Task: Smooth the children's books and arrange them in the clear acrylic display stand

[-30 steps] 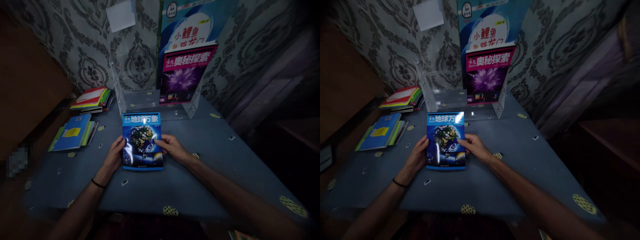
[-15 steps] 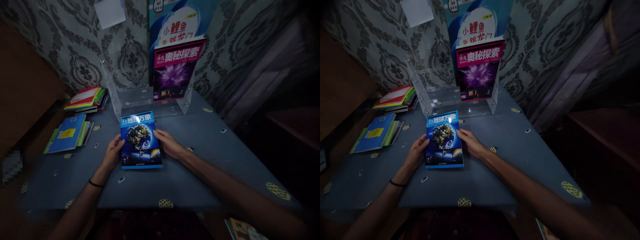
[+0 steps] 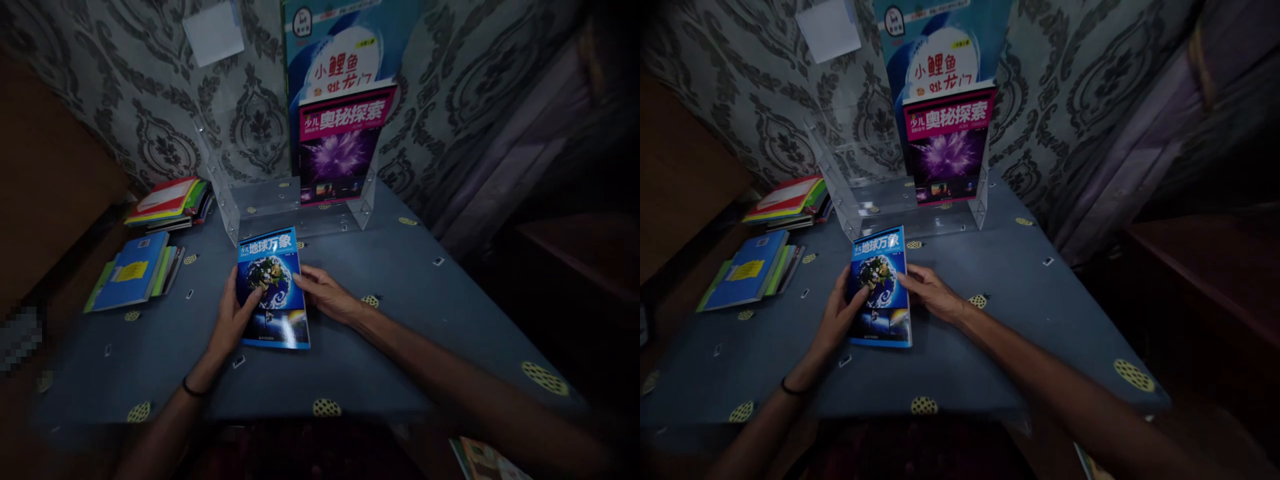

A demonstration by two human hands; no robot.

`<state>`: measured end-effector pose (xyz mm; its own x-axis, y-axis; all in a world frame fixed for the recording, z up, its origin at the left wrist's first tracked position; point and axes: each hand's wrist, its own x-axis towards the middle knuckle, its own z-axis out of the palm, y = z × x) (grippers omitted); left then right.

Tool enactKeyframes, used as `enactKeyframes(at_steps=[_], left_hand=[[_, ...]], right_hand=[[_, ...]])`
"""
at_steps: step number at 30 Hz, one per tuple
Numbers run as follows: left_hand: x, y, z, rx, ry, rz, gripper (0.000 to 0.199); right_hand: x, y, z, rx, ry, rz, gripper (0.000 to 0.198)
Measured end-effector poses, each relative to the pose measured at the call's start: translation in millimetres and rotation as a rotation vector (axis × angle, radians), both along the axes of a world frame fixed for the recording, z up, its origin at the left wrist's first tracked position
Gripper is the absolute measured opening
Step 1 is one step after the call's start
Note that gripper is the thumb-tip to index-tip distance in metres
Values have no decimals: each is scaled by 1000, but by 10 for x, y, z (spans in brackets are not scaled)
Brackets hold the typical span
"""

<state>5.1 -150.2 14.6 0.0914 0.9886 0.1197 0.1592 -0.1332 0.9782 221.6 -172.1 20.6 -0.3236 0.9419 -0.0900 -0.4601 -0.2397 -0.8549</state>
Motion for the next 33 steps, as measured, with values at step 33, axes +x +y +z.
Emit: enactKeyframes(at_steps=[33], left_hand=[[-369, 474, -117, 408, 762, -94, 40]], right_hand=[[50, 17, -79, -107, -136, 213, 49]])
